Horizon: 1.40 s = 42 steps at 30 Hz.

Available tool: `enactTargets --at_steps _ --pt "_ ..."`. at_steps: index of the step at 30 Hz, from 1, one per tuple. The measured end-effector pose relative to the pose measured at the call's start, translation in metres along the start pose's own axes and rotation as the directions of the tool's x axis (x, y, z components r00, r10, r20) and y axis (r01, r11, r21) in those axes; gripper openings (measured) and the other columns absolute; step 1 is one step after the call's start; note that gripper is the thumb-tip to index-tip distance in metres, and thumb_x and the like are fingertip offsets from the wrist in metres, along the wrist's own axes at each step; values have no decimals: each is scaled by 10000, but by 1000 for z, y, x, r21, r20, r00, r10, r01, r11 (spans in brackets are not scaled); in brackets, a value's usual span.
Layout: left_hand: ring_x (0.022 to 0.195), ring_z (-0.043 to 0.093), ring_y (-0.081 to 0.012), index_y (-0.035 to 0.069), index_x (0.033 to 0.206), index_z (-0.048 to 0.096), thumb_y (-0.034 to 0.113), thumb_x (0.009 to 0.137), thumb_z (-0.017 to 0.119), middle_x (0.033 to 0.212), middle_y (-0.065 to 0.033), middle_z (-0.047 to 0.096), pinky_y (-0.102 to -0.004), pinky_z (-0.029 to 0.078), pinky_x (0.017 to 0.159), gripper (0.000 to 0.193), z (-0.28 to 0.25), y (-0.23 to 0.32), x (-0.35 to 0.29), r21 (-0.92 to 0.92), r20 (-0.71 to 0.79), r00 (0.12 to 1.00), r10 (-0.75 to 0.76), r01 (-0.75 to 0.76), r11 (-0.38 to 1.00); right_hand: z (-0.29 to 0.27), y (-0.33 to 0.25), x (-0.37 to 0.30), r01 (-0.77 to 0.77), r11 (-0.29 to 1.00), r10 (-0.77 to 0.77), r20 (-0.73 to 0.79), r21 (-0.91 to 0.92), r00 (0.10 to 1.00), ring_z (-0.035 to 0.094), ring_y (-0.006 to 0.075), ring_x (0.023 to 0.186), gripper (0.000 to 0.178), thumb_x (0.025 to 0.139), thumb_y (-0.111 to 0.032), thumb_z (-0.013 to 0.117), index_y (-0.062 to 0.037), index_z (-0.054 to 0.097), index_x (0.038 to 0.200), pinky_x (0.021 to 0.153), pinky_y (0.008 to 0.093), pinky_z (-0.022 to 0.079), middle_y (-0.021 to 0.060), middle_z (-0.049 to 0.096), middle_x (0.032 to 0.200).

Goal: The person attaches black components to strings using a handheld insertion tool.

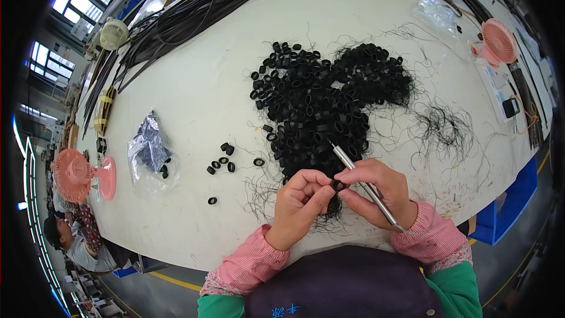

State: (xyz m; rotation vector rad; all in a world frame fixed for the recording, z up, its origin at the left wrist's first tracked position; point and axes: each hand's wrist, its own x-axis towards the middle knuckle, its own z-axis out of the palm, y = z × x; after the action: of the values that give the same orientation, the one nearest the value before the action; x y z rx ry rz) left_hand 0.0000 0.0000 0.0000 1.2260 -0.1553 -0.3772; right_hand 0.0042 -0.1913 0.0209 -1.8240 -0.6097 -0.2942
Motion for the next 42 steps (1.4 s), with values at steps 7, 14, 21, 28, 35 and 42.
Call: enactTargets --at_steps 7,14,21,28,35,42 --pt "626 505 -16 12 1008 603 82 934 608 751 29 593 -163 398 564 102 3 2 1 -123 -44 993 -106 100 987 5 6 -3 97 994 -101 -72 -57 992 649 249 787 390 703 63 742 -64 624 1052 636 299 536 104 657 950" --pt "599 488 -20 21 1004 608 81 933 605 715 34 579 -166 380 553 94 0 3 3 -178 -53 991 -122 111 978 2 -4 3 29 995 -40 -119 -93 992 663 248 787 239 817 -34 677 -52 622 1048 793 360 517 99 676 903" --pt "576 472 -19 16 1004 602 77 929 608 686 40 562 -167 361 537 97 -1 4 4 -199 -74 989 -130 113 973 -23 -9 1 70 983 -69 -12 170 998 659 168 683 151 930 -162 544 -59 654 945 965 466 398 23 671 737" --pt "565 445 -31 10 995 587 61 930 596 687 33 549 -182 354 545 83 1 5 4 -188 -89 984 -155 136 973 -15 -4 1 126 985 -123 -37 118 992 650 173 654 92 868 -123 641 -52 669 920 936 457 430 16 645 700" --pt "563 427 -45 10 991 574 56 930 591 698 25 543 -197 359 564 78 1 6 2 -177 -73 985 -154 139 974 -13 -4 -1 101 987 -98 -32 123 995 652 167 656 96 874 -131 639 -51 666 919 935 454 431 13 642 692" --pt "565 427 -44 12 988 573 59 929 593 708 23 550 -196 358 565 78 -1 6 4 -177 -72 985 -159 144 974 -14 -4 1 98 989 -95 -36 110 995 650 166 644 104 885 -147 630 -52 666 903 929 450 435 11 639 683"
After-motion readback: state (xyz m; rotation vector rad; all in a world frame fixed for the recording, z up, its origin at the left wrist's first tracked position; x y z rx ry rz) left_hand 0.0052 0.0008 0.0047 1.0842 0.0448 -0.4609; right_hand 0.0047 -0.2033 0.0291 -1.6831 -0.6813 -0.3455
